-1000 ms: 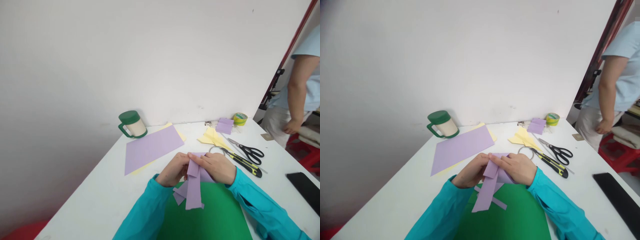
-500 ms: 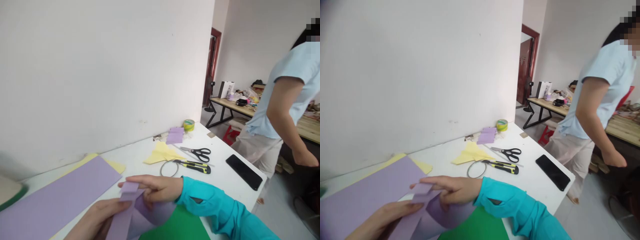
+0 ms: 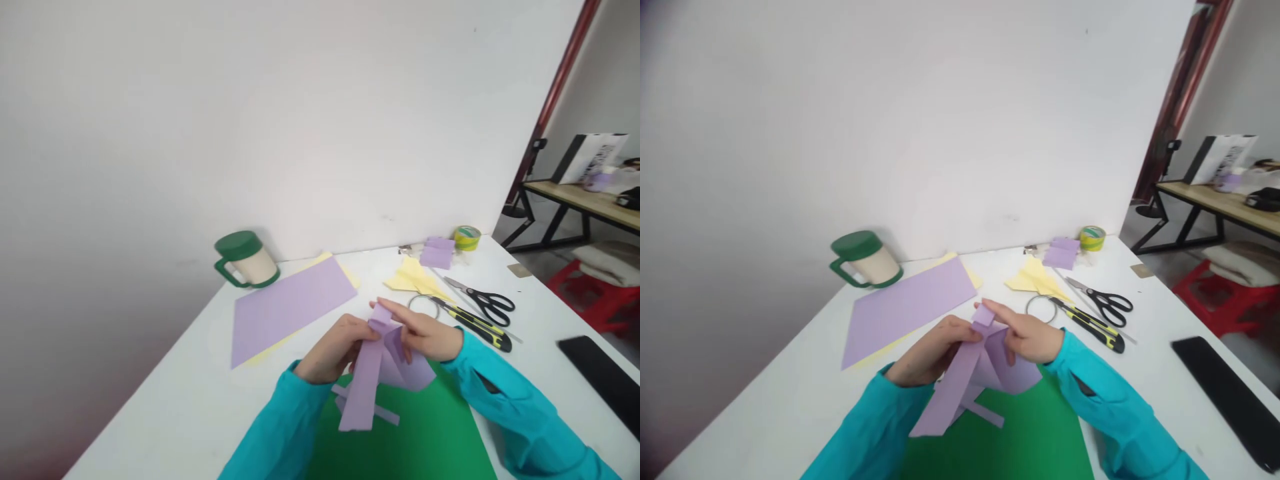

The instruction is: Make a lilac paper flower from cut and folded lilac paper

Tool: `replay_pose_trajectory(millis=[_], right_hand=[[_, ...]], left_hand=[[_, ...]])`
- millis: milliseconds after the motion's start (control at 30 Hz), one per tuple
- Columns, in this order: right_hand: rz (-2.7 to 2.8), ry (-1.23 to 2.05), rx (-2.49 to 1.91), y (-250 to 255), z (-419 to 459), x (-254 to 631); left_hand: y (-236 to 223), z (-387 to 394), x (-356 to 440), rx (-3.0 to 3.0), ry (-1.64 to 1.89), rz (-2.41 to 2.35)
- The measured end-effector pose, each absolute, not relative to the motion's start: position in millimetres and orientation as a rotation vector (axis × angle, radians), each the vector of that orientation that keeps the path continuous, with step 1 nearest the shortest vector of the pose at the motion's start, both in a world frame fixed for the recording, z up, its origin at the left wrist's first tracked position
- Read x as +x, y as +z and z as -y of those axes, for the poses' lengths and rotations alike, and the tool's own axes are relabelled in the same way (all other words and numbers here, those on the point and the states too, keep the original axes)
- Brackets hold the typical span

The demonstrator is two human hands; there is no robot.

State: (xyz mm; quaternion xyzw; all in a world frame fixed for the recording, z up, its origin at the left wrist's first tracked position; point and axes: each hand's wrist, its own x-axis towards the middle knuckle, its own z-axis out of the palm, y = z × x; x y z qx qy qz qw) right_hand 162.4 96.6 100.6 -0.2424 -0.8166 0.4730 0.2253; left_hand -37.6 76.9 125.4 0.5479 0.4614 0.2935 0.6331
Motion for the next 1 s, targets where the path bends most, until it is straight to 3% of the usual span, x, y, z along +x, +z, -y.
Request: replay_pose_trajectory(millis=[100,300,500,667,900,1000], right_hand=[[2.295,1.34,-0.665,105.5,-94.1,164.5],[2.707,0.115,-1.101,109.2,-82.7,153.8],[2.751,-0.401,-0.98,105.7,-85.0,151.4],[2.74,-0.349,-0.931,103.0,-88.8,153.3],[2.503,0.311,-0.776,88.6,-96.3,156.2],[2.445,0.419,-0.76,84.4,-98.2,156.7]], left_hand=[[128.8,-77.9,-39.6,1.125,0.567,-1.092],[128.0,-78.4,-42.2,1.11,0.558,-1.054],[128.3,-77.9,-42.1,1.075,0.604,-1.073],[126.1,-78.4,-42.3,1.081,0.612,-1.052],[125.6,-78.7,-43.1,1.054,0.627,-1.072],[125.0,-79.1,-43.7,1.054,0.608,-1.07]])
